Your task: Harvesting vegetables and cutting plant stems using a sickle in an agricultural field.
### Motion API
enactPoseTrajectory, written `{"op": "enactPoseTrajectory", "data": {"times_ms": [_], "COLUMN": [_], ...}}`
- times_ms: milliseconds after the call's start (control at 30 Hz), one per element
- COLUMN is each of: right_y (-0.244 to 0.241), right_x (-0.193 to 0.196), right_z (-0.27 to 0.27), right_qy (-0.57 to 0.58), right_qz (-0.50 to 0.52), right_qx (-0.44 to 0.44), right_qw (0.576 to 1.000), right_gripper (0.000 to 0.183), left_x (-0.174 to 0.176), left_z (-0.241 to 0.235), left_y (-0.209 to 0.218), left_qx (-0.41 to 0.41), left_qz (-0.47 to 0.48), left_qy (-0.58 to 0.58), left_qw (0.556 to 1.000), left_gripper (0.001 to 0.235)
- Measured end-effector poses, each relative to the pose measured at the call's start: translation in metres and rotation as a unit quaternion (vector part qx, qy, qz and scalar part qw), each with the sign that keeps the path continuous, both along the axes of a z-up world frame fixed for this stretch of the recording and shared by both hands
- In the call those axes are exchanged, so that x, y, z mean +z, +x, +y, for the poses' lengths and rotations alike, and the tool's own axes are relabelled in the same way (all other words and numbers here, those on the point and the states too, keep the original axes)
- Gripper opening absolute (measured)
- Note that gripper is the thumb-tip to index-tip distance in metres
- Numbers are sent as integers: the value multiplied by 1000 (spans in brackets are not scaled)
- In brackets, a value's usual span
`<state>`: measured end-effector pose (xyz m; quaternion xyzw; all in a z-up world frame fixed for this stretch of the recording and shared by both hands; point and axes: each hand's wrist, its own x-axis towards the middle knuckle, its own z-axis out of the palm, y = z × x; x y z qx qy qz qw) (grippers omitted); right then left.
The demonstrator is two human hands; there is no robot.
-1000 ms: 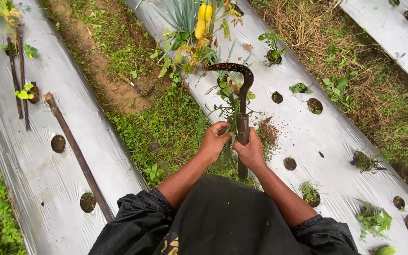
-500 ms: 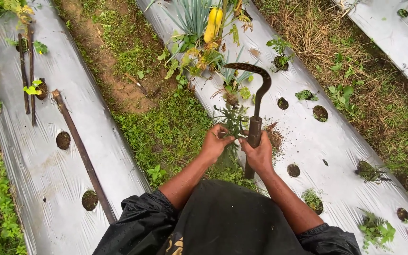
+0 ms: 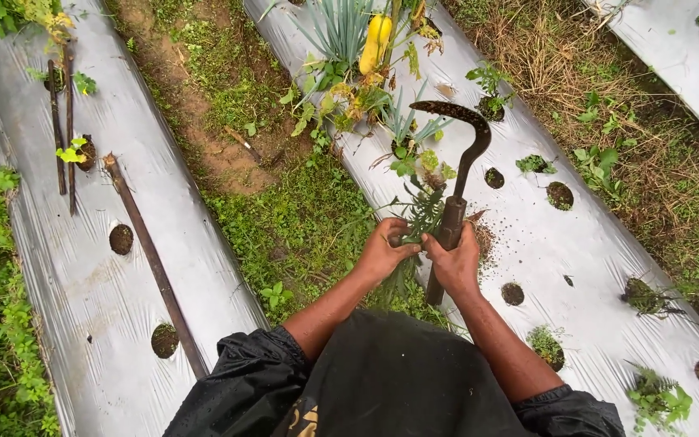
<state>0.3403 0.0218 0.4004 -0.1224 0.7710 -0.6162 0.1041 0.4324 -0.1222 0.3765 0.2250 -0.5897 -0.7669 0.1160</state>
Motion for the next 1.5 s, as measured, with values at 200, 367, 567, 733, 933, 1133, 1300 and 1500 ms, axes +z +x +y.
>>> {"op": "enactPoseTrajectory", "data": {"times_ms": [200, 367, 567, 733, 933, 1133, 1300, 1500], "right_y": [-5, -5, -4, -8, -6, -10, -10, -8], "right_x": [-8, -13, 9, 34, 7, -38, -45, -57], "right_z": [7, 12, 32, 52, 73, 91, 91, 94], "right_qy": [-12, -7, 54, 118, 169, 191, 207, 220], "right_qz": [13, 23, 84, 24, 49, 82, 120, 125], "right_qx": [-8, 10, 6, 27, 21, 45, 68, 85], "right_qw": [1000, 1000, 995, 992, 984, 977, 969, 964], "right_gripper": [39, 39, 38, 29, 23, 23, 25, 29], "left_x": [-2, 19, 49, 33, -13, -27, 16, -13], "left_z": [-10, -9, -20, -29, -46, -53, -44, -50], "left_y": [6, 12, 15, 19, -5, -5, 3, 0], "left_qx": [-92, -163, -57, -42, -8, 15, -3, 8], "left_qz": [-46, -77, -108, -120, -98, -47, -42, -36], "left_qy": [-130, -121, -28, -30, 31, 154, 175, 268], "left_qw": [986, 976, 992, 991, 995, 987, 984, 963], "left_gripper": [41, 34, 31, 50, 46, 45, 38, 32]}}
